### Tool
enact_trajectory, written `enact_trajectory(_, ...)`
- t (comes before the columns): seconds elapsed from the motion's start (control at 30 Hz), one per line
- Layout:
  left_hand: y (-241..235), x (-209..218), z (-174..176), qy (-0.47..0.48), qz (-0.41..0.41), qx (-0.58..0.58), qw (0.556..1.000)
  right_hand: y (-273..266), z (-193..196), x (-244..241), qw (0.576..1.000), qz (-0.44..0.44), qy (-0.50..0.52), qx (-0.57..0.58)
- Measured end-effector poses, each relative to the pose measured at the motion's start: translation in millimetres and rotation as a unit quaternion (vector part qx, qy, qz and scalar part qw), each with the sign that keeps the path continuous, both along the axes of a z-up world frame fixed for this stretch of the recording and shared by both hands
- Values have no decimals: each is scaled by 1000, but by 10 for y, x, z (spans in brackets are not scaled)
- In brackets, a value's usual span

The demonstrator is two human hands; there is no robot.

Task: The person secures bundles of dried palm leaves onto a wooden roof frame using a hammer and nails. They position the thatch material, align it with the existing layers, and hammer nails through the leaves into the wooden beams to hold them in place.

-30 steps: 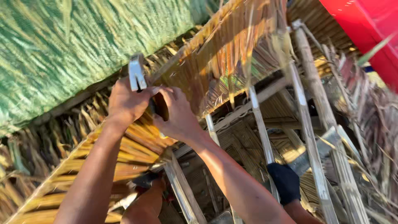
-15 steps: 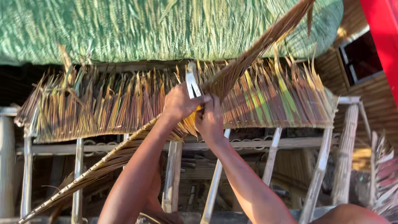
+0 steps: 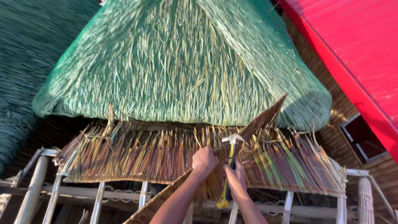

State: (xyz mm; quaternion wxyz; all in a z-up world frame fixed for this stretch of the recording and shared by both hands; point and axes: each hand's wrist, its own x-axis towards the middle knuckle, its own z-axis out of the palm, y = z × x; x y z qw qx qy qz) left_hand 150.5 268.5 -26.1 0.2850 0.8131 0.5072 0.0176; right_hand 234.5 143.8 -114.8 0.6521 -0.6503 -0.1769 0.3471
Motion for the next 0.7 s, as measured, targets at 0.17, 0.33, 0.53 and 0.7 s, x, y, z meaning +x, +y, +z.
enact_trajectory(0.17,415,280,665,-4,45,8,999,281,701,-169,994,-30,-14,104)
enact_trajectory(0.33,990,635,1337,-82,88,93,988,525,1222,-149,975,-30,212,61)
enact_trajectory(0.53,1548,1141,2221,-322,192,197,906,651,1428,-275,938,35,306,160)
enact_trajectory(0.7,2143,1456,3025,-443,265,235,823,726,1363,-297,937,55,334,87)
